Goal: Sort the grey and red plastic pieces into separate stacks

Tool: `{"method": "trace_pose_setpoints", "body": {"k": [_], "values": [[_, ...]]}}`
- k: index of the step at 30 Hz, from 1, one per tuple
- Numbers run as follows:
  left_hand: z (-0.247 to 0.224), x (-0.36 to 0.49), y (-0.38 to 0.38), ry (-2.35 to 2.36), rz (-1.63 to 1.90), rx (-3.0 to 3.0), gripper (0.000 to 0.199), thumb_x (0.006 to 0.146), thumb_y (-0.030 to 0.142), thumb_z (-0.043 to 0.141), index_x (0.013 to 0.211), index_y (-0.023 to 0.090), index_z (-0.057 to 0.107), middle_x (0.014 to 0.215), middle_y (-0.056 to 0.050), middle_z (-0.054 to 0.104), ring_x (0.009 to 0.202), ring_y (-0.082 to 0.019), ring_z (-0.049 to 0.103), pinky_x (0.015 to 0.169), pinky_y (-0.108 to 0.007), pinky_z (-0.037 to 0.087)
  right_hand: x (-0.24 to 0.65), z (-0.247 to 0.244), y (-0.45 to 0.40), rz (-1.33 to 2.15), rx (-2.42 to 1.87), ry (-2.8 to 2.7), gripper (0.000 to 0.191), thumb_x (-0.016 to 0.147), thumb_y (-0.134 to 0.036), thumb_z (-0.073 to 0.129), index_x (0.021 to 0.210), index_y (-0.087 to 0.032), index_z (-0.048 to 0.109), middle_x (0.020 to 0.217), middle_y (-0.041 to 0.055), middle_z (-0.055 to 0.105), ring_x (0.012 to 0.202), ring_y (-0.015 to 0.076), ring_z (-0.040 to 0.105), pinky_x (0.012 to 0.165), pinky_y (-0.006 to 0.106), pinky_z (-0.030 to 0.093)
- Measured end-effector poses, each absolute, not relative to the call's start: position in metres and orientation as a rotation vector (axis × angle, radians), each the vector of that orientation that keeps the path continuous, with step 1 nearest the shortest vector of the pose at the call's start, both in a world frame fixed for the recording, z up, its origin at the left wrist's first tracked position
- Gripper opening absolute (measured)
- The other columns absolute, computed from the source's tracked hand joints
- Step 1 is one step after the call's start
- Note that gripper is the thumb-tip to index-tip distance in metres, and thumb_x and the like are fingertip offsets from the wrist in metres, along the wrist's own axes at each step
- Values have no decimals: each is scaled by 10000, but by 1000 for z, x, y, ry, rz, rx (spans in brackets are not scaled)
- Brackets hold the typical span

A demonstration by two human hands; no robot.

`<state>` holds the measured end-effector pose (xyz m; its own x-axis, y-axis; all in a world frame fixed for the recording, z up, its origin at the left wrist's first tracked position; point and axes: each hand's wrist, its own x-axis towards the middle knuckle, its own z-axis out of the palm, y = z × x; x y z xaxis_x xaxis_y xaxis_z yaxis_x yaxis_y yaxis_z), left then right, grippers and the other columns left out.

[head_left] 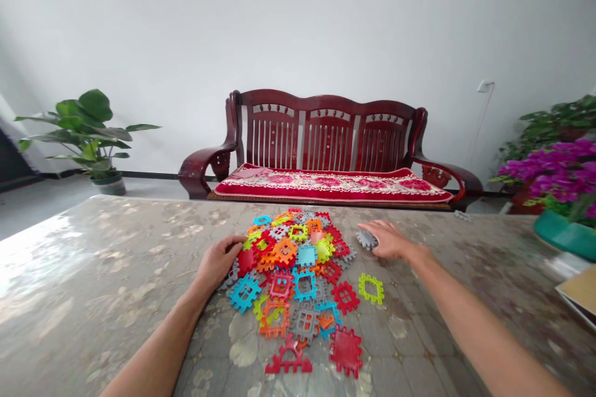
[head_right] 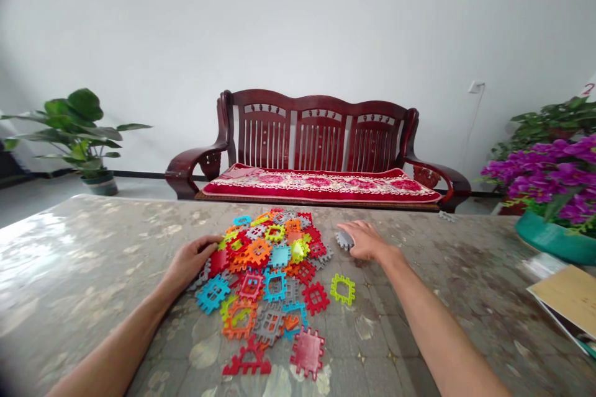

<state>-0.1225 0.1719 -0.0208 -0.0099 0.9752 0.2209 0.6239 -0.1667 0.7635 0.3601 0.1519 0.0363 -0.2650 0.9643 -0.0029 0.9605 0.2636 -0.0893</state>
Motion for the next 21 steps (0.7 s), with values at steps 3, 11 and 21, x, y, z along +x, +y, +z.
{"method": "trace_pose_setpoints", "body": {"k": [3,11,21], "values": [[-19,-121,171,1667,1046,1829,377,763,439,498,977,229,726,990,-13,764,923,-233,683,859,-309,511,355,40,154,128,-1912,-2485,800,629,-212,581,1420,-236,466,1356,99,566,1232,317,467,1041,438,315],[-13,-117,167,1692,1039,1850,384,772,401,473,995,224,732,1001,-25,762,932,-235,687,884,-332,500,342,33,153,48,-2052,-2387,735,696,-246,552,1424,-199,456,1375,147,527,1244,336,456,1030,467,323],[-15,-115,168,1639,1084,1799,394,792,394,472,1048,217,713,1014,-28,759,930,-232,687,881,-341,512,276,37,139,54,-1558,-2217,608,716,-182,546,1323,-174,552,1335,95,583,1232,260,468,1072,422,350]]}}
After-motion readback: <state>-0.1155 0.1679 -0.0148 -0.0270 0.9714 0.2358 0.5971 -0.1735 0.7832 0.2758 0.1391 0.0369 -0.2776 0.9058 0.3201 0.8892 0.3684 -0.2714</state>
